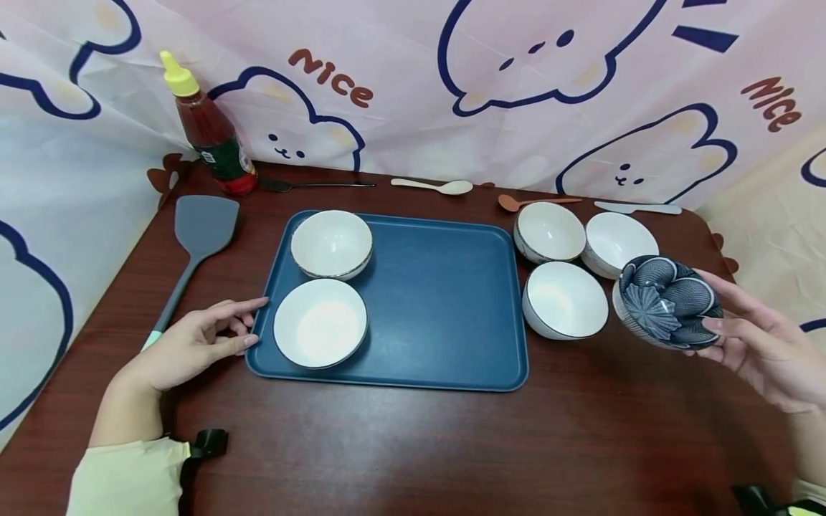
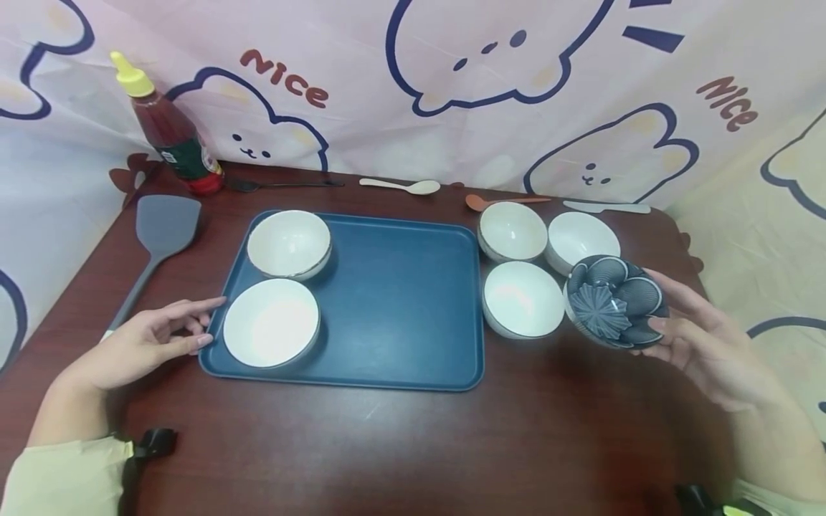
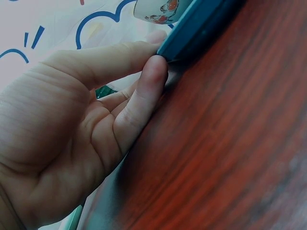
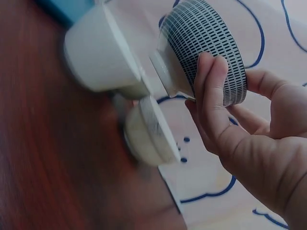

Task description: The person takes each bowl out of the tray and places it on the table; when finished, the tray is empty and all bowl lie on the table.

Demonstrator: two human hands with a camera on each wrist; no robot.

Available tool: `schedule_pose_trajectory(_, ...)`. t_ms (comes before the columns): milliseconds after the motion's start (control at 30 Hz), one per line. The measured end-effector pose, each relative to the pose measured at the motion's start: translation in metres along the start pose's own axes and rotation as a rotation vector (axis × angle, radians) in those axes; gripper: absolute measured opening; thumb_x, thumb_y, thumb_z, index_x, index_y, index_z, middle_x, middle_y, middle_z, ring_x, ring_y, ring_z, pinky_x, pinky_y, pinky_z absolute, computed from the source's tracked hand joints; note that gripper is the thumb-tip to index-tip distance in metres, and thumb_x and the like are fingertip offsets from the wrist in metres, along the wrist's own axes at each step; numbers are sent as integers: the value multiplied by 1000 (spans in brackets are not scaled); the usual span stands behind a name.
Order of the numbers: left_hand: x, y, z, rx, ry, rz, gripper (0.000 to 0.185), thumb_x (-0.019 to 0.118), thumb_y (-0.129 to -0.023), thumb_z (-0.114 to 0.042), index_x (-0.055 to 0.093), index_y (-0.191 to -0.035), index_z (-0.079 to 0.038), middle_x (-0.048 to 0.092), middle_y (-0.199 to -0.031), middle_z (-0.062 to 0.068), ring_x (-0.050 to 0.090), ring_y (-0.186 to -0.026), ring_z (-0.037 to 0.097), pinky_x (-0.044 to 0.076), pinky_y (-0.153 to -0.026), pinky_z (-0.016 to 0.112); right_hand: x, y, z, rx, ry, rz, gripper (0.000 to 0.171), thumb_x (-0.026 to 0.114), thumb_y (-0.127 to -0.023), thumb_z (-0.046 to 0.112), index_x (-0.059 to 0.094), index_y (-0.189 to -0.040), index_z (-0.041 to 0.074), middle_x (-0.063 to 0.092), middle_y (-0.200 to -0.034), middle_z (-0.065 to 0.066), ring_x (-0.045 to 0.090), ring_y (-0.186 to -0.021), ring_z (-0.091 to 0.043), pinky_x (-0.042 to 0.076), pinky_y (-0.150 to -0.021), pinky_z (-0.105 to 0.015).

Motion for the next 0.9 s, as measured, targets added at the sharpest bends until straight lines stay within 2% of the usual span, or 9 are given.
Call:
schedule_pose_trajectory(200,0,-1,2,-19,-4,2,53,68,-95,-13,51,-145,-15,57,-104,3,55,-90,6,48,-66,20,-21,8,-10,22,55,-53,66,15,-99,-18,15,-160,8,52,-139,-4,72,-100,-25,59,-80,-33)
schedule_pose_trajectory(467,0,1,1,-12,4,0,54,68,-95,-13,51,-146,-14,56,-104,3,55,-91,6,49,-68,19,-29,9,-19,35,14,-18,69,12,-99,-19,10,-161,11,54,-142,-4,72,-103,-26,59,-82,-35)
schedule_pose_trajectory(733,-1,3,1,-25,3,3,54,68,-95,-13,51,-146,-14,56,-105,3,55,-91,6,49,-68,19,-37,13,-35,99,88,-26,68,16,-101,-16,8,-161,14,50,-142,1,71,-103,-21,59,-83,-33)
schedule_pose_trajectory(900,-1,2,-1,-4,15,1,53,68,-95,-11,51,-145,-13,56,-105,4,55,-91,7,49,-68,19,-33,12,-43,71,-33,50,69,9,-99,-19,0,-161,10,51,-143,-4,70,-106,-25,57,-87,-36)
Point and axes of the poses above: each hand's wrist, its own y-axis away from the middle knuckle, its own x-axis out of the palm, z = x × y, the point moved 8 cm from there along -y, towards the middle knuckle
